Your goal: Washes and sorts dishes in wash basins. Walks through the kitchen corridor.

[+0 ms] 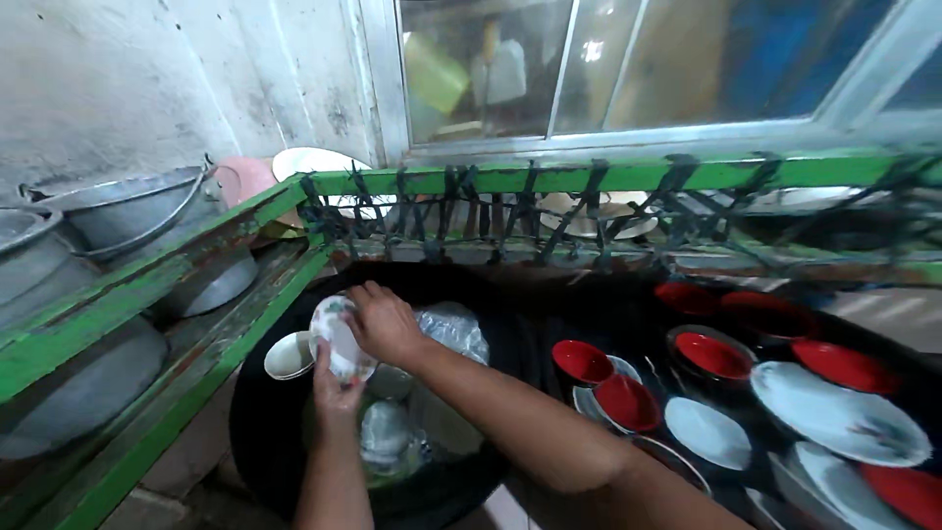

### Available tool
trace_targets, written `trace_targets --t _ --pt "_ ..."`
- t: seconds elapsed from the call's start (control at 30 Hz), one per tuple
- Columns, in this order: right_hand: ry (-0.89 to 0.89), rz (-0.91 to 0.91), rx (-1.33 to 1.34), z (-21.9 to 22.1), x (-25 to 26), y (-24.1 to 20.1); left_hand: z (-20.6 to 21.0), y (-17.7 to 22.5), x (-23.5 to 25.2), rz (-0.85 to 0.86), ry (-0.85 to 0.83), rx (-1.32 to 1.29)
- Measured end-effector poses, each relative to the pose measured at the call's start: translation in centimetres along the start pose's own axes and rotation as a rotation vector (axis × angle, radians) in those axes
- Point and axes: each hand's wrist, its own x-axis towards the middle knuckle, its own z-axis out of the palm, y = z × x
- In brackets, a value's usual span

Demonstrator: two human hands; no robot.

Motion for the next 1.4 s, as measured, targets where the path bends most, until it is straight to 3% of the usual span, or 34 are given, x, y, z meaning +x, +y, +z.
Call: trace_targets --t 0.13,0.23,0.3,0.43,0.57,0.67,0.77,0.93,1.1,1.2,1.3,1.4 --pt "-0.081 0.205 0.022 -0.6 -0.4 5.4 -0.5 0.2 0.4 0.017 0.004 -0.051" --pt "-0.455 0.356 -0.146 0.8 -2.5 9.7 -0.1 0.5 0.4 -0.004 0.062 -0.056" --pt "-0.676 0.364 -0.211 2.1 -3.7 11.2 0.0 0.6 0.6 -0.008 0.065 -0.065" --pt "-0.846 0.353 -0.221 3.9 -5.1 12.4 -0.2 0.6 0.5 -0.017 0.059 -0.093" --pt "-0.841 0.087 -0.164 4.2 -4.8 14.3 -0.4 0.8 0.4 -0.017 0.087 -0.054" --pt "-0.858 -0.026 -0.222 1.4 -4.4 12.2 -0.4 0.9 0.4 -0.013 0.096 -0.042" --pt "-0.784 0.102 -0.317 -2.9 -3.6 9.0 -0.4 0.8 0.5 -0.027 0.089 -0.065" --pt "-0.36 0.259 -0.363 -9.5 -1.2 5.0 -0.3 0.4 0.6 -0.03 0.057 -0.073" --pt "-0.133 0.29 0.026 -5.4 -1.5 4.0 0.1 -0.1 0.1 -0.043 -0.003 -0.06" --pt "-0.076 0.27 0.128 -2.7 -1.8 3.0 0.2 -0.2 -0.1 -0.054 0.026 0.019" --pt "-0.13 0.16 0.289 -0.7 -1.5 3.5 0.2 0.1 -0.5 -0.09 0.046 0.042" --pt "-0.314 0.103 0.602 -0.7 -0.6 4.8 -0.1 0.2 -0.2 -0.094 0.012 -0.072"
